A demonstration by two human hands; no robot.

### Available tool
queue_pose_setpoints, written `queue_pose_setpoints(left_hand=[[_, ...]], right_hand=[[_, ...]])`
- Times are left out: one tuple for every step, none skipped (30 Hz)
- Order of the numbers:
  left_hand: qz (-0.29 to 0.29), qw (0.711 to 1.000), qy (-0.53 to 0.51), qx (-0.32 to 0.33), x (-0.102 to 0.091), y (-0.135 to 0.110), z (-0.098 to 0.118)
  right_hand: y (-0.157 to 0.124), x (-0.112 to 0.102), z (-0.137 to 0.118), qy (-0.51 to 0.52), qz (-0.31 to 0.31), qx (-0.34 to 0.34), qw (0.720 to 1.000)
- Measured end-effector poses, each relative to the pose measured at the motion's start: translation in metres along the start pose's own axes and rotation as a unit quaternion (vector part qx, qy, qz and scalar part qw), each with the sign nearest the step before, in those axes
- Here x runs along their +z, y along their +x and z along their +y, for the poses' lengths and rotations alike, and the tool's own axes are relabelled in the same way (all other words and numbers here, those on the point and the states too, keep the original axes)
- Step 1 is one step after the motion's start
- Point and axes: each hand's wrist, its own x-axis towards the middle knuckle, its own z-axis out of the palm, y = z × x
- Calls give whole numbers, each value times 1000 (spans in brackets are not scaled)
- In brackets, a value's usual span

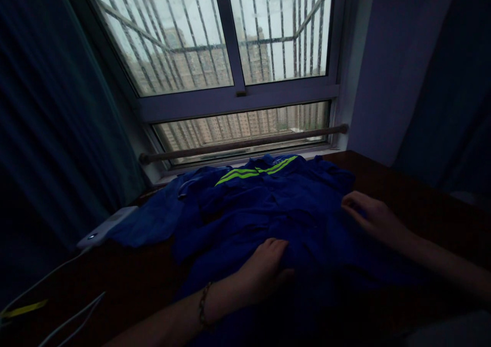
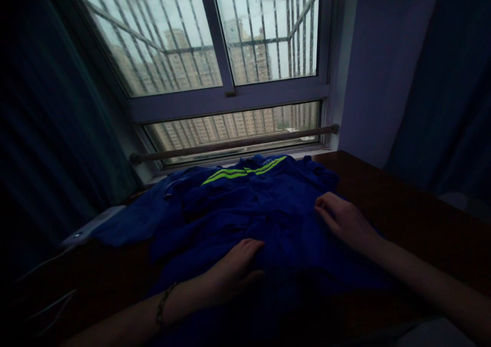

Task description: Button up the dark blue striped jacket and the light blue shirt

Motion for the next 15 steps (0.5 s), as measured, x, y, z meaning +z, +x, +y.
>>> queue_pose_setpoints(left_hand=[[2,1000,8,-11,-1,6,1],[2,1000,14,-20,-1,13,0],[0,999,20,-26,0,20,-1],[0,999,25,-29,1,26,-4],[2,999,28,-30,4,32,-7],[6,999,29,-32,6,37,-10],[9,999,28,-37,9,41,-13],[9,999,21,-45,11,44,-17],[6,998,10,-55,13,46,-20],[3,998,-5,-64,14,46,-22],[-2,997,-19,-72,15,46,-24],[-7,996,-31,-78,15,46,-26],[-12,996,-41,-82,16,45,-27],[-14,995,-50,-84,16,44,-29],[-15,995,-60,-84,16,43,-30]], right_hand=[[-1,-1,-14,2,-46,-40,998],[-3,0,-25,-3,-105,-78,991],[-5,4,-33,-20,-161,-109,981],[-7,9,-38,-48,-208,-129,968],[-8,14,-41,-85,-241,-134,958],[-9,19,-41,-122,-257,-126,950],[-9,23,-40,-148,-263,-112,947],[-10,23,-39,-156,-260,-96,948],[-11,20,-40,-145,-247,-81,955],[-12,15,-43,-116,-230,-72,964],[-16,7,-47,-75,-215,-69,971],[-20,-2,-53,-31,-211,-71,974],[-26,-11,-59,6,-226,-75,971],[-32,-20,-65,32,-249,-78,965],[-38,-27,-69,46,-271,-77,958]])
